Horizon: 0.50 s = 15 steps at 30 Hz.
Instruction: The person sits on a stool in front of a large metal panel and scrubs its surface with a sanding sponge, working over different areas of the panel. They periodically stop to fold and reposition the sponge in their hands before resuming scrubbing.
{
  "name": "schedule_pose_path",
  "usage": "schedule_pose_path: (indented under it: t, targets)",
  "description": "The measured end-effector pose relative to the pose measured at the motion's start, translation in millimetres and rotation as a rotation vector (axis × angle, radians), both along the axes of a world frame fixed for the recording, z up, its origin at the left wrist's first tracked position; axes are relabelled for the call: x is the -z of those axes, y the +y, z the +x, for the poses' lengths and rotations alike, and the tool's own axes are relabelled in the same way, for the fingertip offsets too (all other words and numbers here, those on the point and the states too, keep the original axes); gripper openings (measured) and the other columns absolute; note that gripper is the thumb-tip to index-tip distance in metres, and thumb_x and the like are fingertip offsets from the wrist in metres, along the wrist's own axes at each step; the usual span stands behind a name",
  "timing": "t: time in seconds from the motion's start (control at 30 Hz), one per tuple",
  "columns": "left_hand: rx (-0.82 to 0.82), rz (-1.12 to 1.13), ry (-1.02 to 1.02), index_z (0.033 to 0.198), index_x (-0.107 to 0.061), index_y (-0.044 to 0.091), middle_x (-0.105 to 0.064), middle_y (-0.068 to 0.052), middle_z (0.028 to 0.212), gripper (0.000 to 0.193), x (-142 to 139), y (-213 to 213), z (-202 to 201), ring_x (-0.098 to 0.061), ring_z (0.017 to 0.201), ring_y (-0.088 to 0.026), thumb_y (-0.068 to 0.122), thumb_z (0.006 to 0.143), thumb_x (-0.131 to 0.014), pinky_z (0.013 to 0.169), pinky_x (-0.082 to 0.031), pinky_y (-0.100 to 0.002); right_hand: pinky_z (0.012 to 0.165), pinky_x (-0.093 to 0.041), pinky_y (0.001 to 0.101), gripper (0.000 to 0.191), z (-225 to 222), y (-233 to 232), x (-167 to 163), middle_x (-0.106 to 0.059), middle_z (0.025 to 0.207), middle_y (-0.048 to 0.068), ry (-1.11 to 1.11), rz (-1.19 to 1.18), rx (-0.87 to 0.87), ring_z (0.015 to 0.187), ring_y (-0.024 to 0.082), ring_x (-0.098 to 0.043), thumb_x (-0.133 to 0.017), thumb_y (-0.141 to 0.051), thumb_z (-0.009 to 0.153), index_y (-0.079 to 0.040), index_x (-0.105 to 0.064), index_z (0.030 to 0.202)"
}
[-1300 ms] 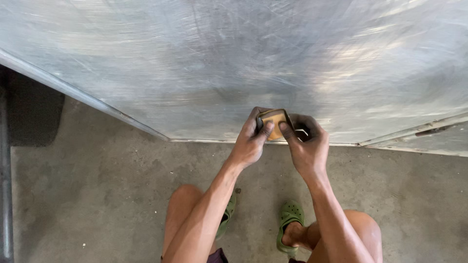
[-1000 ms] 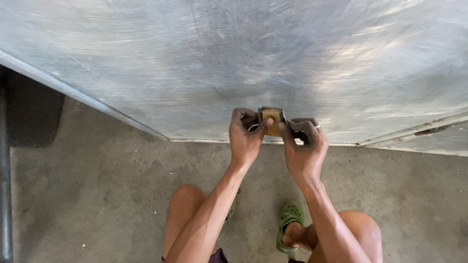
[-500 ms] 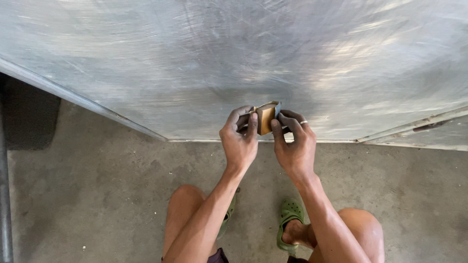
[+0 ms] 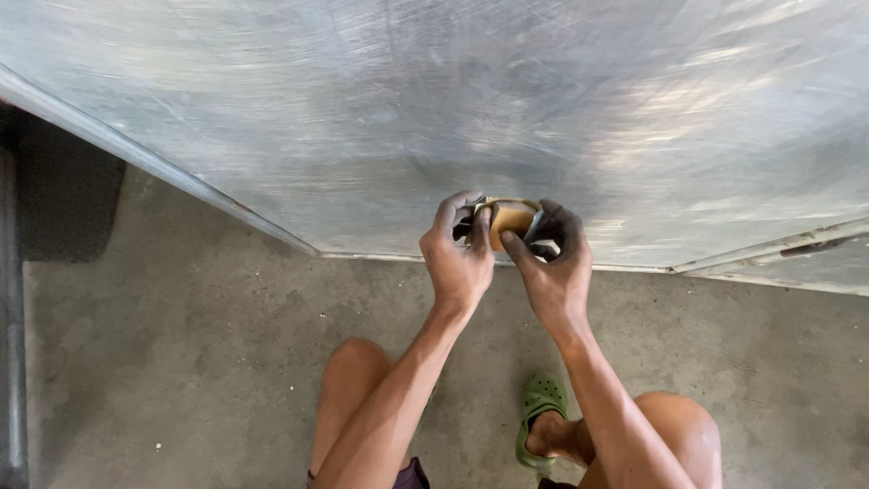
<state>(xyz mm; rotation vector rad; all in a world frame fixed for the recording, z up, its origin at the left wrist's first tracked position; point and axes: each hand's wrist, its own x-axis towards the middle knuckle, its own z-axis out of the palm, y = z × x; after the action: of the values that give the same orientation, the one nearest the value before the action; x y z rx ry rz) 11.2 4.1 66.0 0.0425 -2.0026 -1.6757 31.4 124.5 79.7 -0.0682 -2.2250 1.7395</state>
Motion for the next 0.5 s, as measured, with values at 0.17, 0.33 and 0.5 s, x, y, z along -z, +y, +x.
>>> schedule_pose_path:
  t: [0.17, 0.33, 0.5]
  targets:
    - [0.002, -0.025, 0.004, 0.114, -0.068, 0.002, -0.077, -0.012, 0.095, 0.02, -3, 1, 1, -0.077, 0.081, -0.019, 0.003, 0.095, -0.073, 0.071, -0.06, -0.031, 0.084, -0.061, 0.0299, 0.048, 2, 3, 2, -0.074, 0.107, 0.01, -0.087, -0.027, 0.001, 0.097, 0.015, -0.071, -0.084, -0.013, 0.087, 0.006, -0.063, 0.126]
    - [0.08, 0.083, -0.031, 0.114, -0.066, 0.0, -0.078, -0.012, 0.097, 0.025, 0, 4, 0, -0.077, 0.087, -0.019, 0.01, 0.094, -0.076, 0.078, -0.063, -0.032, 0.081, -0.061, 0.0293, 0.039, -3, 7, 1, -0.071, 0.102, 0.012, -0.016, -0.093, 0.11, 0.093, 0.015, -0.07, -0.087, -0.012, 0.085, 0.004, -0.062, 0.11]
    - [0.216, 0.091, -0.066, 0.105, -0.071, -0.002, -0.078, -0.014, 0.101, 0.029, 8, 10, 4, -0.078, 0.097, -0.021, 0.019, 0.092, -0.085, 0.094, -0.064, -0.033, 0.082, -0.061, 0.0346, 0.027, -6, 9, -3, -0.072, 0.108, 0.014, 0.103, 0.277, 0.172, 0.095, 0.021, -0.072, -0.087, -0.01, 0.087, 0.001, -0.067, 0.103]
